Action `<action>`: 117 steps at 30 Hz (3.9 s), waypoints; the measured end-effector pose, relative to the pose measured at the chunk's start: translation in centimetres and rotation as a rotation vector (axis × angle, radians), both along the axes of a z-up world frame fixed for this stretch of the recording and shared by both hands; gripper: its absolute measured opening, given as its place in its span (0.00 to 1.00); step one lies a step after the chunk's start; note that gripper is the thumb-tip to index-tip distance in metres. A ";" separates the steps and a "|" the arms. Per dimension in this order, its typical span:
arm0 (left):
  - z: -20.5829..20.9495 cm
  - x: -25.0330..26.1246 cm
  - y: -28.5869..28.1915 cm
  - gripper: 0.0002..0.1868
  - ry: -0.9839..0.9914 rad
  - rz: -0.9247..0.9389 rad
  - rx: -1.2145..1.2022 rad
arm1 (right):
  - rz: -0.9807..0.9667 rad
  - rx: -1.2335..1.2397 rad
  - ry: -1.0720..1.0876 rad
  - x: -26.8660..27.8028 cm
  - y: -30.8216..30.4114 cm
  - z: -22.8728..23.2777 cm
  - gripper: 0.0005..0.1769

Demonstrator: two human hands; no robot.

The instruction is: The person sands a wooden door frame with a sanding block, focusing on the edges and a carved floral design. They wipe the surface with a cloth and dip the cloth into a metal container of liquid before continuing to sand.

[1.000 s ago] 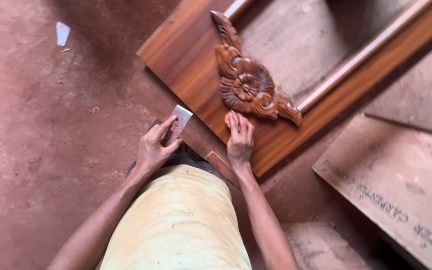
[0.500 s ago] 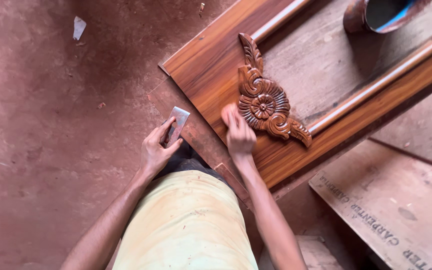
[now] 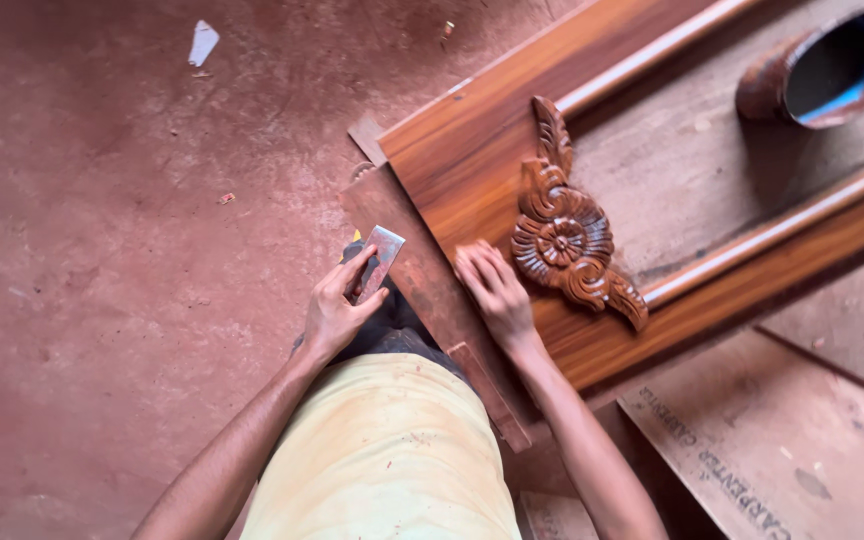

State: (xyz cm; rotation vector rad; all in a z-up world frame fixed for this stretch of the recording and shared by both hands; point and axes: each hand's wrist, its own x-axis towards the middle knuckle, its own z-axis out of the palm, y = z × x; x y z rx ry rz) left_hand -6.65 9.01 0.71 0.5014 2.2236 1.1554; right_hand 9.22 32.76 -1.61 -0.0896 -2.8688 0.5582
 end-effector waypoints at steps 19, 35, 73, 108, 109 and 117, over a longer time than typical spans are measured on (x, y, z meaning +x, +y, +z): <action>-1.5 -2.6 -2.1 0.38 -0.003 0.206 -0.028 | -0.478 0.195 0.086 -17.3 7.7 -5.2 0.24; -1.1 -3.4 -1.4 0.38 -0.030 0.218 -0.015 | -0.568 0.075 -0.100 -15.2 3.1 -2.8 0.32; 0.7 1.3 -1.5 0.38 0.029 0.066 -0.061 | -0.604 -0.034 -0.133 -10.5 -0.9 -4.5 0.61; -1.8 1.3 -3.4 0.37 0.031 0.055 0.033 | -0.350 -0.203 -0.144 -7.4 -4.2 -3.7 0.54; -1.7 1.2 -3.3 0.37 0.054 0.039 -0.018 | -0.361 -0.207 -0.150 -4.6 -4.1 -3.2 0.50; 1.0 2.9 -0.6 0.36 0.045 -0.077 0.002 | -0.733 -0.206 0.162 14.0 -0.4 1.3 0.16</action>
